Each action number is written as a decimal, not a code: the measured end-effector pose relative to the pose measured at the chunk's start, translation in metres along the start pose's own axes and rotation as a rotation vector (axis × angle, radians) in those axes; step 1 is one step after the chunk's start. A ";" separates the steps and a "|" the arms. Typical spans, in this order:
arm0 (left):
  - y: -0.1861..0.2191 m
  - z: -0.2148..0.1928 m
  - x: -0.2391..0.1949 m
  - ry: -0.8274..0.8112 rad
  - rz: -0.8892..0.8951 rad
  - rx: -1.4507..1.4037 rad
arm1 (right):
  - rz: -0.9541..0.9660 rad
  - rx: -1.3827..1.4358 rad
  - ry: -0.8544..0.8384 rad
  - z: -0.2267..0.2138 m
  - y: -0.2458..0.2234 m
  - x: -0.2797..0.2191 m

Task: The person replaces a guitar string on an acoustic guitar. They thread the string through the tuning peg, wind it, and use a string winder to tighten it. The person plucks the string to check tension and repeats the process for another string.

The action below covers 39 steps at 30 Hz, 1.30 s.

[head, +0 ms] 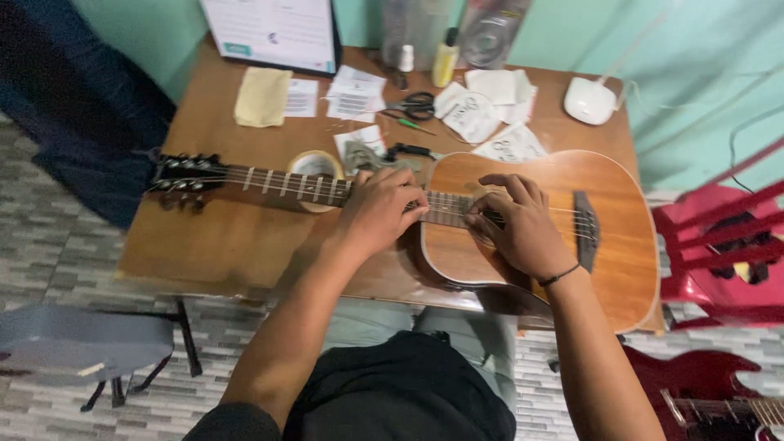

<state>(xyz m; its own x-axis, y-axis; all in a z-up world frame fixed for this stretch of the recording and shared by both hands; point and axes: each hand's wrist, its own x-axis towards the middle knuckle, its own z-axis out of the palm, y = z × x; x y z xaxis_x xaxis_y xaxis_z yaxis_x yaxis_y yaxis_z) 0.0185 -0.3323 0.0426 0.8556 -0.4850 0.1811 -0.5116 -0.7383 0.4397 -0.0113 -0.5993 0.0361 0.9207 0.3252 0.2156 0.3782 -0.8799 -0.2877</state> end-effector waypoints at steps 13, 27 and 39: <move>-0.095 -0.059 -0.064 0.151 -0.163 0.057 | -0.179 0.103 -0.119 0.039 -0.118 0.082; -0.192 -0.117 -0.154 0.409 -0.414 0.112 | -0.363 0.154 -0.128 0.108 -0.246 0.174; -0.239 -0.109 -0.195 0.728 -0.422 0.004 | -0.355 0.197 -0.150 0.124 -0.292 0.198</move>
<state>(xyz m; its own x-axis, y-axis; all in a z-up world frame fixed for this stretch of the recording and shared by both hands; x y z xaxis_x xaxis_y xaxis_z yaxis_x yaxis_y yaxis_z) -0.0176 -0.0106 -0.0020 0.8121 0.2547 0.5251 -0.1362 -0.7922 0.5949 0.0725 -0.2345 0.0470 0.7286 0.6551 0.1997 0.6717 -0.6265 -0.3954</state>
